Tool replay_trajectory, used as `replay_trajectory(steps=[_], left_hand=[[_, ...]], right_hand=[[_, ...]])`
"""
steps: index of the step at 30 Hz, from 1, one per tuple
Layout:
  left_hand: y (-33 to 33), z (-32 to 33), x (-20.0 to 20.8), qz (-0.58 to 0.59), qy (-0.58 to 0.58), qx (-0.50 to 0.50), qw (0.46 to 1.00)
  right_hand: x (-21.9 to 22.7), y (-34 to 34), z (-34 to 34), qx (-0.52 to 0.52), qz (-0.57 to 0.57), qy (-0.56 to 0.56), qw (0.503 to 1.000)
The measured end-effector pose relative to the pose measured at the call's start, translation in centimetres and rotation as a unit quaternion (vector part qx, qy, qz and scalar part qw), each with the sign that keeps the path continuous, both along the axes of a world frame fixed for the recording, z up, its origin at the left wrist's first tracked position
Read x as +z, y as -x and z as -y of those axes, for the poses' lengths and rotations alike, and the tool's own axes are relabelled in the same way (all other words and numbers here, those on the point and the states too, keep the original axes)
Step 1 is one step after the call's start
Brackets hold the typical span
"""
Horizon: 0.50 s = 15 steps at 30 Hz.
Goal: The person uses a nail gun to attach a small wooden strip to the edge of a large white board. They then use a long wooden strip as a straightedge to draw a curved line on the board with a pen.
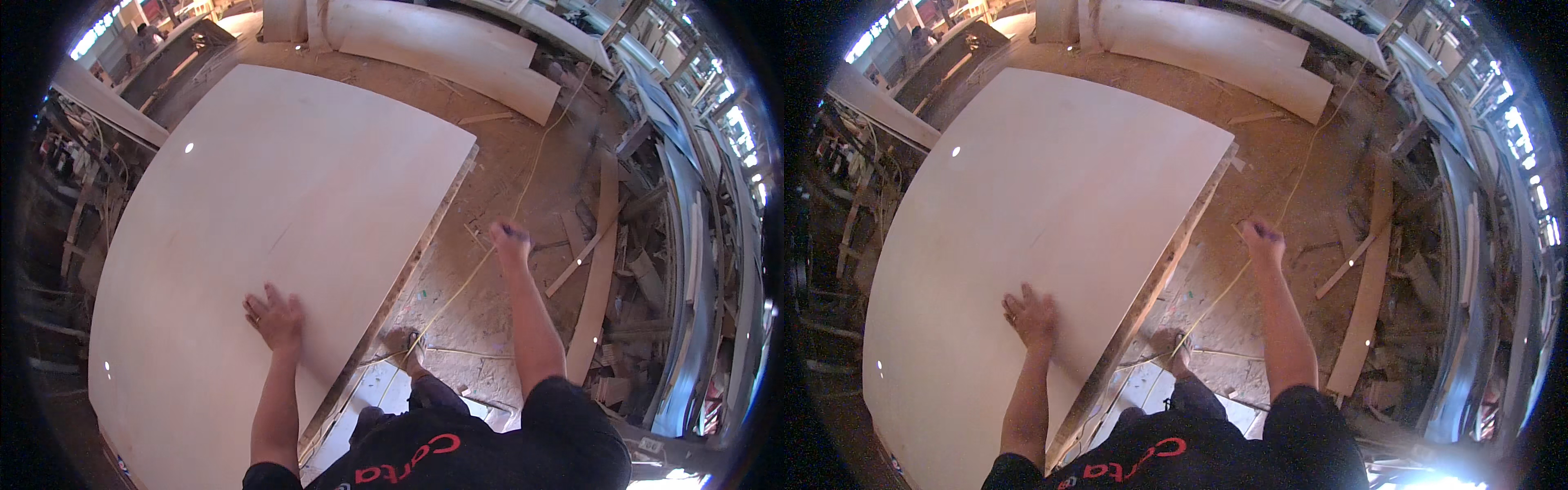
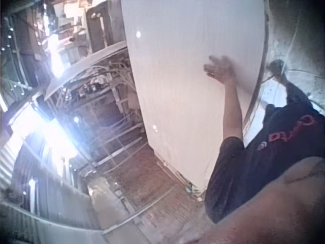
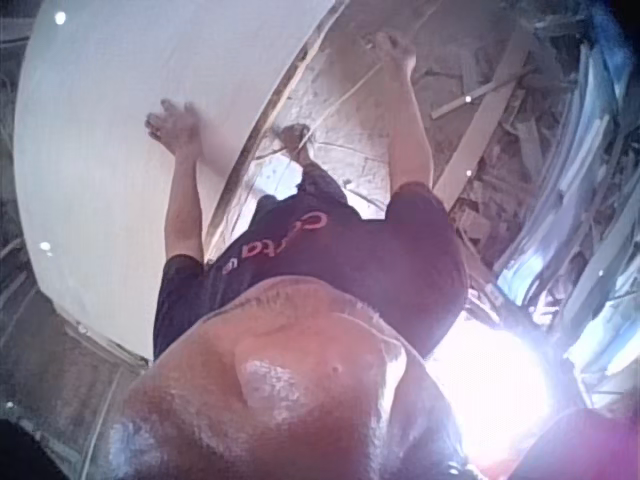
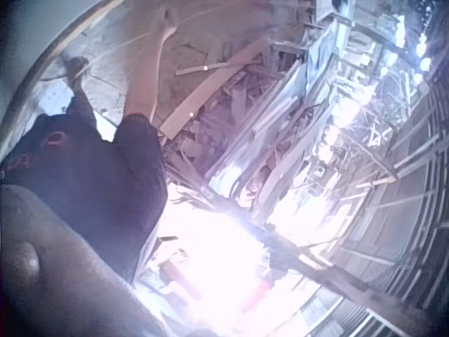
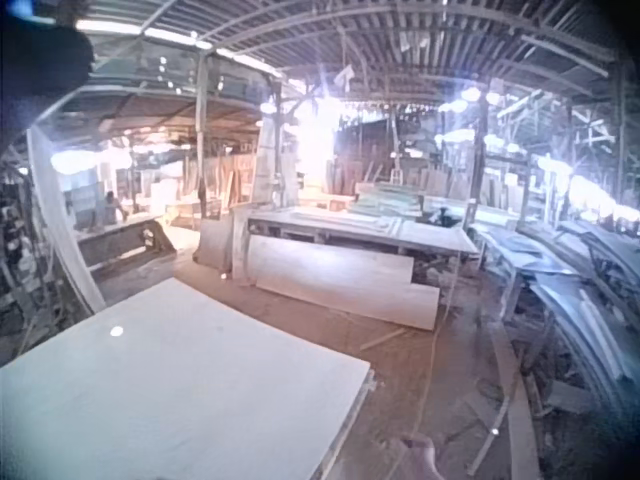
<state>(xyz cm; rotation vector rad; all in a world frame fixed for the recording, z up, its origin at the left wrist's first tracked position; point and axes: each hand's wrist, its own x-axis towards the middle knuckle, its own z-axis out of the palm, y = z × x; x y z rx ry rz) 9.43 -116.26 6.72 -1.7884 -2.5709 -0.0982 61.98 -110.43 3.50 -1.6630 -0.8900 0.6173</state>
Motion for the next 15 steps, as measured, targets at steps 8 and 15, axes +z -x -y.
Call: replay_trajectory(steps=[8,15], left_hand=[[0.9,-0.6,-1.6,-0.038,0.000,-0.011,0.999],[1.0,-0.7,-1.2,-0.006,0.000,-0.022,1.000]], right_hand=[[2.9,-1.8,-24.3,0.112,-0.077,-0.032,0.990],[0.2,-3.2,-26.6,0.147,-0.045,-0.009,0.988]])
